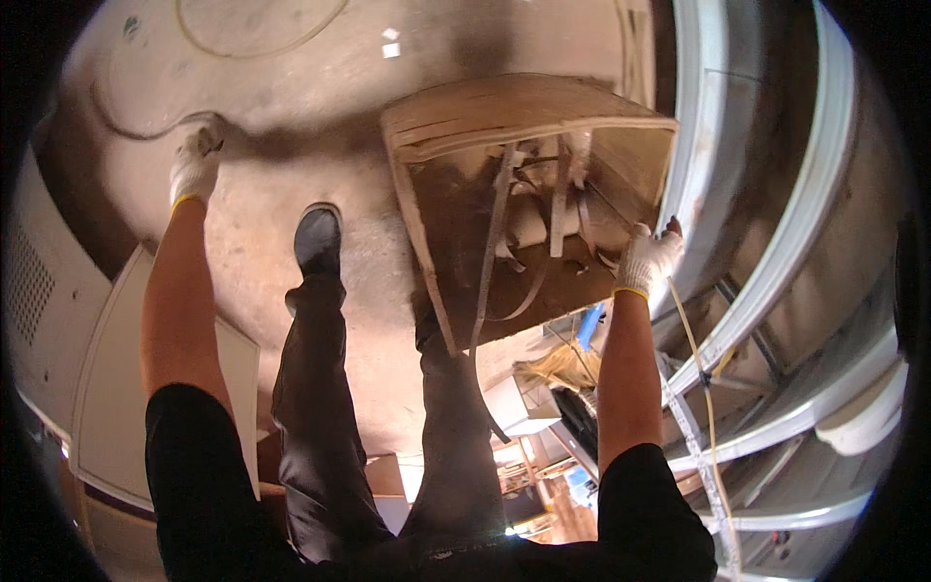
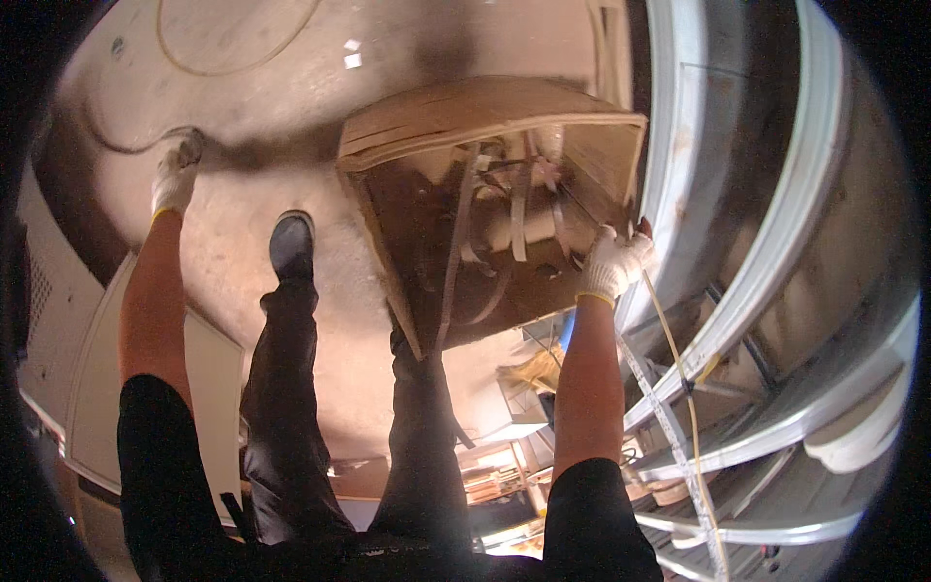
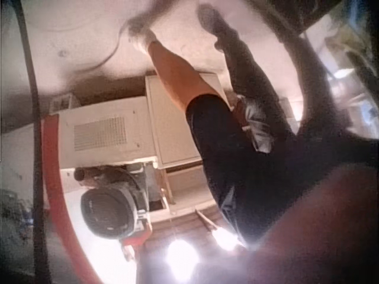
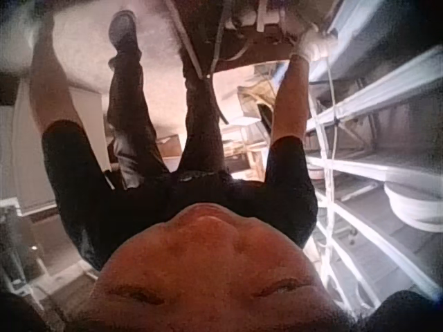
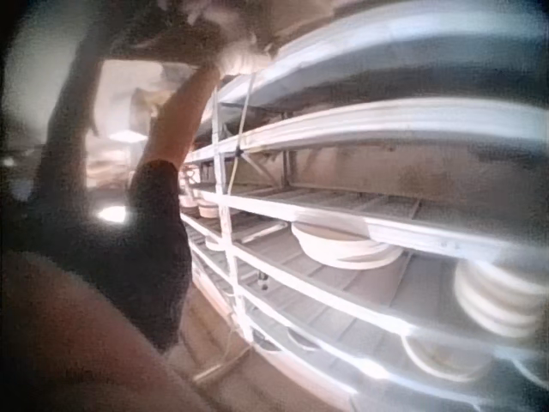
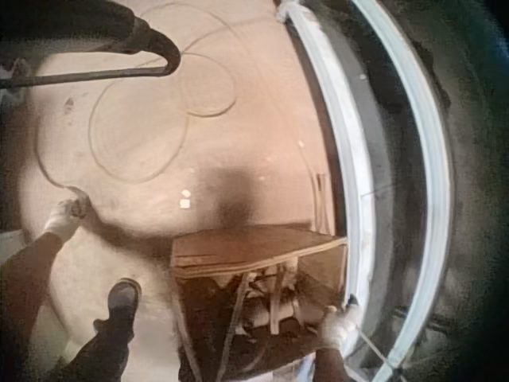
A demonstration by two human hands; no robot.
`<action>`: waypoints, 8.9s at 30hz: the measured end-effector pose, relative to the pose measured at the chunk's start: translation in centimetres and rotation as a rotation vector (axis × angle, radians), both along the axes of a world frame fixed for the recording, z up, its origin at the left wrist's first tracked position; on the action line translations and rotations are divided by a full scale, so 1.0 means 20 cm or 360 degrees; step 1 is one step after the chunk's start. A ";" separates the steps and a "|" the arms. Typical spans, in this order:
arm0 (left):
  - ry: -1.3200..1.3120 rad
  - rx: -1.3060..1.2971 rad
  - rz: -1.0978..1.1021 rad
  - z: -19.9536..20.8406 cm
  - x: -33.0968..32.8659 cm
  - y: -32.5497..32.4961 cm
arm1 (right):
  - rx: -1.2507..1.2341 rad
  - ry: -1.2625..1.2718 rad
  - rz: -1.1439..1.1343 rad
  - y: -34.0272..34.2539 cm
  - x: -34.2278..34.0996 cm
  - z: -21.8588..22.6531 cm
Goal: The person repeatedly picks up brown wood panels from a workbench and stacks them into a growing pile. The person then walks to a different area, picks up a strap from the floor, and places it into a green bag.
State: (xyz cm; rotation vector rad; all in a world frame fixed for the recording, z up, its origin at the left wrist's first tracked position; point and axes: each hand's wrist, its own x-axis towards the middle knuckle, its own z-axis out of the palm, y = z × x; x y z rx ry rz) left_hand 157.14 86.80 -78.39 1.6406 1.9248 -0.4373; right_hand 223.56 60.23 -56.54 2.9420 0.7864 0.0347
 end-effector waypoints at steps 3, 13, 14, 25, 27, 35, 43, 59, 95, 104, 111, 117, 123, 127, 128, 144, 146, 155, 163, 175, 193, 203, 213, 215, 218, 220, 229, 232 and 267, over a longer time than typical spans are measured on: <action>0.0009 -0.0067 -0.0155 -0.02 -0.05 -0.01 | 0.0034 0.0355 -0.0596 -0.16 0.05 0.01; -0.0538 -0.0093 -0.0069 0.37 0.31 -0.46 | -0.0291 0.0178 0.0098 -0.33 -0.17 0.19; -0.0676 0.0007 -0.0094 0.52 0.39 -0.52 | -0.0330 0.0475 0.0163 -0.35 -0.27 0.22; -0.0948 0.0209 0.0389 1.64 0.92 -0.90 | -0.1041 0.1421 0.0189 -0.08 -1.09 -0.40; -0.1033 0.0290 0.0448 1.66 0.90 -0.93 | -0.1041 0.1451 0.0192 -0.09 -1.14 -0.45; -0.1065 0.0260 0.0690 2.04 0.81 -1.00 | -0.0404 0.1436 0.0164 -0.18 -0.95 0.08; -0.1513 0.0260 0.0587 2.87 0.74 -0.82 | 0.0202 0.1694 -0.0255 0.02 -0.76 1.91; -0.1744 0.0963 -0.1052 3.68 0.65 0.55 | 0.0214 0.3037 0.0912 2.27 -1.76 2.75; -0.1333 0.1372 0.0361 4.02 0.09 5.83 | 0.0648 0.3547 0.1002 7.66 -2.20 2.94; -0.0952 0.0994 -0.0100 4.10 0.09 7.24 | 0.0115 0.3633 0.1197 9.12 -2.34 2.89; -0.1211 0.0917 -0.0053 4.05 0.00 8.18 | -0.0014 0.3263 0.1378 10.02 -2.49 3.14; -0.1106 0.0890 -0.0354 4.00 -0.13 9.12 | 0.0050 0.3021 0.1334 10.84 -2.60 3.19; -0.1261 0.1009 -0.0233 4.12 -0.22 9.87 | 0.0171 0.2572 0.1611 11.58 -2.60 3.19; -0.1515 0.1151 -0.0057 4.02 -0.20 10.36 | 0.0326 0.2611 0.1686 12.06 -2.60 3.13; -0.1661 0.1214 0.0014 4.00 -0.18 10.50 | 0.0466 0.2696 0.1890 12.20 -2.60 3.13; -0.1674 0.1321 0.0319 4.07 -0.21 12.30 | 0.1168 0.2215 0.2390 14.89 -2.02 4.41; -0.1633 0.1308 0.0208 3.96 -0.21 12.50 | 0.1232 0.2142 0.2433 15.17 -1.92 4.57; -0.1455 0.1341 -0.0051 3.81 -0.24 13.50 | 0.1400 0.1203 0.2194 16.13 -1.43 4.68; -0.1156 0.1211 0.0095 3.71 -0.25 14.03 | 0.1194 0.0645 0.1424 16.75 -1.03 3.76; -0.1103 0.0847 0.0207 3.76 0.41 14.48 | 0.0256 0.0741 0.1571 17.12 -0.45 2.91; -0.0883 0.0722 0.0562 3.82 0.33 14.08 | -0.0093 0.0463 0.2318 16.98 -1.37 3.54; -0.0726 0.0768 0.0743 3.56 -0.13 12.89 | -0.0456 0.0793 0.3636 15.82 -2.60 3.25; -0.0282 0.0975 0.1991 3.59 -0.14 11.71 | -0.0810 0.1609 0.4170 14.78 -3.43 2.74; -0.0286 0.0754 0.2464 3.71 -0.13 11.63 | -0.1729 0.0972 0.4147 14.63 -3.53 2.68; -0.0454 0.0995 0.2710 3.84 -0.11 11.38 | -0.1588 0.1112 0.4660 14.21 -3.92 2.53; -0.0116 0.0797 0.2796 3.88 -0.10 11.15 | -0.1550 0.1085 0.4708 13.93 -4.16 2.49; 0.0956 0.1454 0.4546 3.90 0.58 10.32 | -0.2686 0.1362 0.6352 11.99 -4.88 2.69; 0.0887 0.1275 0.4959 3.56 0.82 10.21 | -0.2583 0.1120 0.6777 11.31 -4.78 2.65; -0.0361 0.3026 0.6121 2.61 1.81 5.06 | -0.3141 -0.0942 0.6003 5.33 -3.85 2.30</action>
